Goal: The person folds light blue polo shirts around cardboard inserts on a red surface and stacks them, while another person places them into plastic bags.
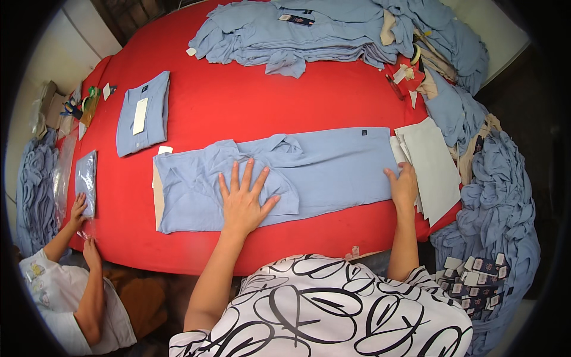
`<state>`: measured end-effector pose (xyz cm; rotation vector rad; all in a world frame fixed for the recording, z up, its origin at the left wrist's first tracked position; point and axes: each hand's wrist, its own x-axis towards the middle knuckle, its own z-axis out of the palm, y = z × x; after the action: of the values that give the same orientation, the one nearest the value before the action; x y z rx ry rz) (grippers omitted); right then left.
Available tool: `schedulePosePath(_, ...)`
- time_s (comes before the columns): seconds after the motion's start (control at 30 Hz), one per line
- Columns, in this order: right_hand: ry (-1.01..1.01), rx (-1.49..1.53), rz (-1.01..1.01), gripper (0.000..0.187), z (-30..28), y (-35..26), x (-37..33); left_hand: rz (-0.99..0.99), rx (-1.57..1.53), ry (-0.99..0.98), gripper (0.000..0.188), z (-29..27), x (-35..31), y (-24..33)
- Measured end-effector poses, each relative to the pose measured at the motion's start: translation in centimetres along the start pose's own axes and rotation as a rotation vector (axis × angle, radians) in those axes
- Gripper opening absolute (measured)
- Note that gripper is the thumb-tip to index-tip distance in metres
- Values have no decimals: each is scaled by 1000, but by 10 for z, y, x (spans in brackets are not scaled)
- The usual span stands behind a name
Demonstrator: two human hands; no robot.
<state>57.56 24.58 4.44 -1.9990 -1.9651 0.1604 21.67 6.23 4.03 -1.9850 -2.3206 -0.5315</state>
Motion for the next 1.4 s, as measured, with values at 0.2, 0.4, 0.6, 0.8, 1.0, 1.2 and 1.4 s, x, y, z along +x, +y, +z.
schedulePosePath(0.2,-81,44,110,52,-1,-11,-30,1,-9,51,69,6,-5,-4)
schedulePosePath(0.4,-67,588,-81,43,-8,-27,-5,27,-39,40,68,6,0,-5)
schedulePosePath(0.6,-355,317,-766,42,-8,-202,-102,19,-319,164,53,4,-8,-19)
schedulePosePath(0.8,-288,436,-403,43,-4,-190,-104,-134,-435,265,31,-23,-28,-32)
schedulePosePath(1.0,-453,309,-109,53,27,-125,-58,-160,-1055,57,28,-38,-12,6)
schedulePosePath(1.2,-754,898,-549,34,-45,-220,-120,-329,-1296,56,51,-31,16,23)
schedulePosePath(1.4,-836,1249,-276,25,-54,-210,-111,-600,-1031,-86,42,-143,-8,-109)
